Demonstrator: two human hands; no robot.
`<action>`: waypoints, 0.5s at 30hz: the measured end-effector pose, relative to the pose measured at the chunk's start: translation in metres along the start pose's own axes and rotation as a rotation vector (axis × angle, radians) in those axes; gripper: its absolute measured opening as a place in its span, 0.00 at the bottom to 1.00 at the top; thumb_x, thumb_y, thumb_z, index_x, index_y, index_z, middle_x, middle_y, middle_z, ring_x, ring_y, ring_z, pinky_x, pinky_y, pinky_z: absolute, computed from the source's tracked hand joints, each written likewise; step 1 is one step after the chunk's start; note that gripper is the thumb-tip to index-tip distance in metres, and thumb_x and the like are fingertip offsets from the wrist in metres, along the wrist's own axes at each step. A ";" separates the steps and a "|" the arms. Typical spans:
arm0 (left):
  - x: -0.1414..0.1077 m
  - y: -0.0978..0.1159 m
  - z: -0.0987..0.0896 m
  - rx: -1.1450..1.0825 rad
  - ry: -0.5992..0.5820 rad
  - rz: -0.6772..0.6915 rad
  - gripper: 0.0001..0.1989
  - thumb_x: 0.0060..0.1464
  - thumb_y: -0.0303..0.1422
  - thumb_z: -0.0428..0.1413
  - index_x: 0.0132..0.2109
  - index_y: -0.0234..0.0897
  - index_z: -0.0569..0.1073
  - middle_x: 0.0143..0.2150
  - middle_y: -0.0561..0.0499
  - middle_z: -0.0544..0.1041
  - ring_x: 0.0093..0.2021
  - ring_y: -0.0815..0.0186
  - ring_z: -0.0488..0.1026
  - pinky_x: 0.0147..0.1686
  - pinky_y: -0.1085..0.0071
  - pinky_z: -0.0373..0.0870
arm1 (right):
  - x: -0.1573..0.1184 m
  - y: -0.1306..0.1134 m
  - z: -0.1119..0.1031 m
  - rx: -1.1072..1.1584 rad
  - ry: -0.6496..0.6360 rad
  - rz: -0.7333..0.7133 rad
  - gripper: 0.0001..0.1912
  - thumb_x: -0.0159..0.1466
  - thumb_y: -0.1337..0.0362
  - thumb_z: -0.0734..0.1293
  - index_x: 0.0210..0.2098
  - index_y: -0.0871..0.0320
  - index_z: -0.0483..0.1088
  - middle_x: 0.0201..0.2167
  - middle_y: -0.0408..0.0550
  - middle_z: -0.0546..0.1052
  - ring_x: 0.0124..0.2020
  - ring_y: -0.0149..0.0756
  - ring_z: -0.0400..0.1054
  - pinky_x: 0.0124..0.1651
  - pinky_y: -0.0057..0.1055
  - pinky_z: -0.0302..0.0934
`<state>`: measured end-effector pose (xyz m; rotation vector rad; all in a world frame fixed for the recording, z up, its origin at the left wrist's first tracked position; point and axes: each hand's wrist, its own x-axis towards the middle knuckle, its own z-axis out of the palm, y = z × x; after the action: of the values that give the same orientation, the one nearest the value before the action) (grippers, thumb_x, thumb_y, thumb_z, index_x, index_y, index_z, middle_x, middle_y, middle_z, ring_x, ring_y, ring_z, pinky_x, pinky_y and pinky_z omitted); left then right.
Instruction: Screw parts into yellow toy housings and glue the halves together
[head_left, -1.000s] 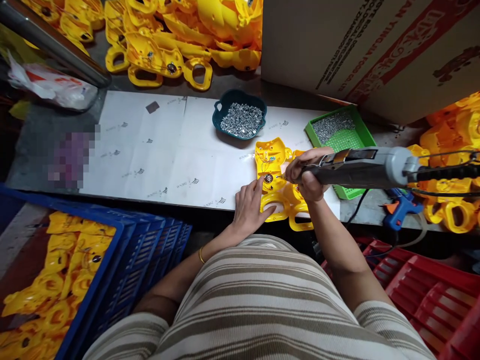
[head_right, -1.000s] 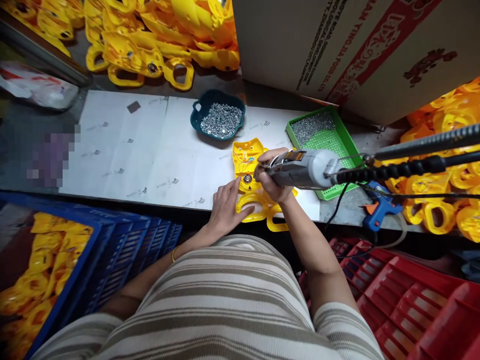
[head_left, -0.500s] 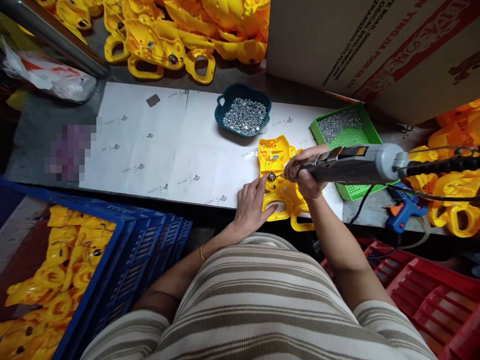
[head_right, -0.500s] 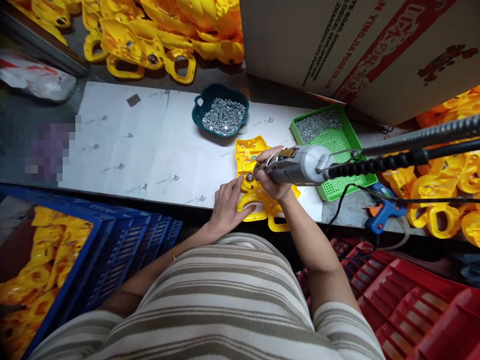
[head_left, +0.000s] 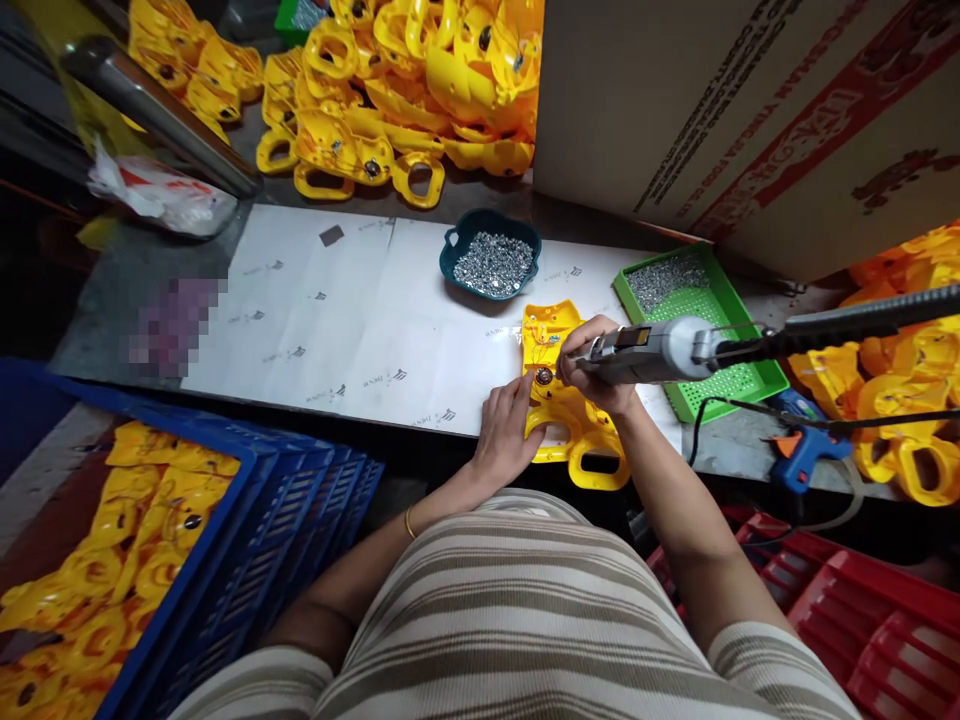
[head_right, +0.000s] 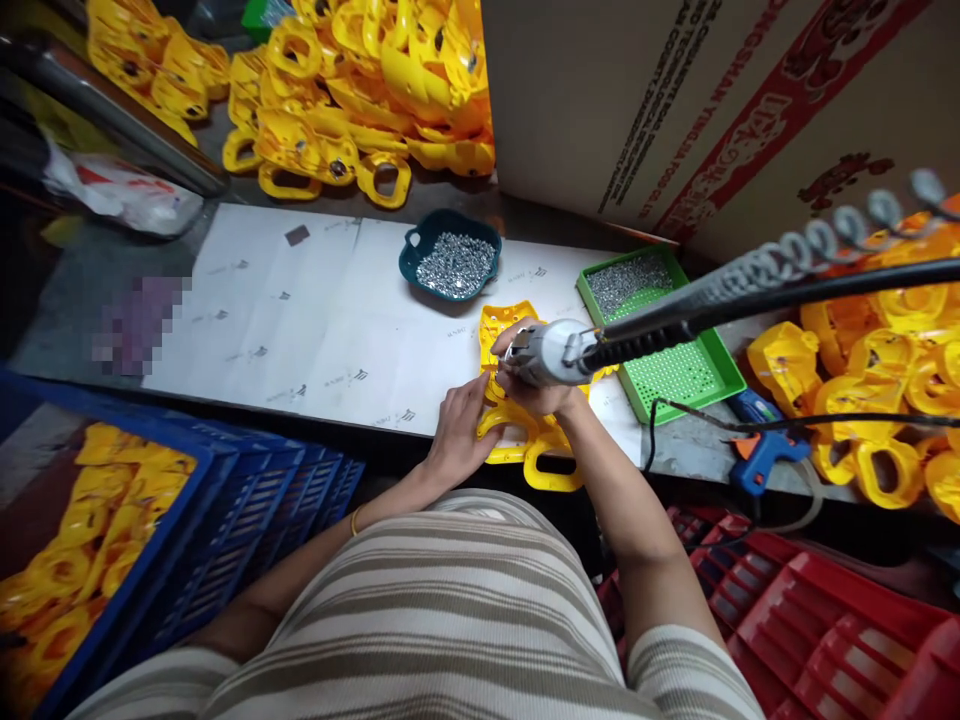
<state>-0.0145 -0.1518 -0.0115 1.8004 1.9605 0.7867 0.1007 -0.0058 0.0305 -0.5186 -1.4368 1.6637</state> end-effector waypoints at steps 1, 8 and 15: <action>-0.002 0.002 0.001 0.003 0.007 -0.010 0.38 0.56 0.32 0.55 0.70 0.37 0.48 0.60 0.39 0.65 0.54 0.53 0.63 0.54 0.57 0.61 | 0.001 -0.004 -0.002 0.003 -0.033 -0.018 0.25 0.45 0.53 0.77 0.38 0.52 0.67 0.21 0.38 0.69 0.20 0.31 0.64 0.21 0.31 0.65; 0.005 0.008 -0.024 0.096 -0.057 -0.038 0.38 0.54 0.47 0.58 0.67 0.40 0.56 0.52 0.43 0.75 0.49 0.54 0.67 0.46 0.58 0.64 | -0.005 -0.047 -0.012 0.146 -0.105 -0.235 0.15 0.56 0.57 0.69 0.41 0.56 0.70 0.18 0.39 0.67 0.17 0.30 0.62 0.20 0.29 0.60; 0.139 -0.044 -0.093 0.328 0.084 -0.061 0.14 0.61 0.36 0.52 0.50 0.40 0.77 0.46 0.43 0.76 0.49 0.54 0.66 0.47 0.59 0.65 | -0.026 -0.056 -0.020 0.096 0.000 -0.243 0.13 0.55 0.58 0.67 0.40 0.55 0.70 0.18 0.40 0.67 0.16 0.32 0.62 0.18 0.30 0.58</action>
<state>-0.1223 -0.0302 0.0479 1.8990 2.2981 0.5534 0.1492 -0.0164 0.0731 -0.2782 -1.3546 1.5291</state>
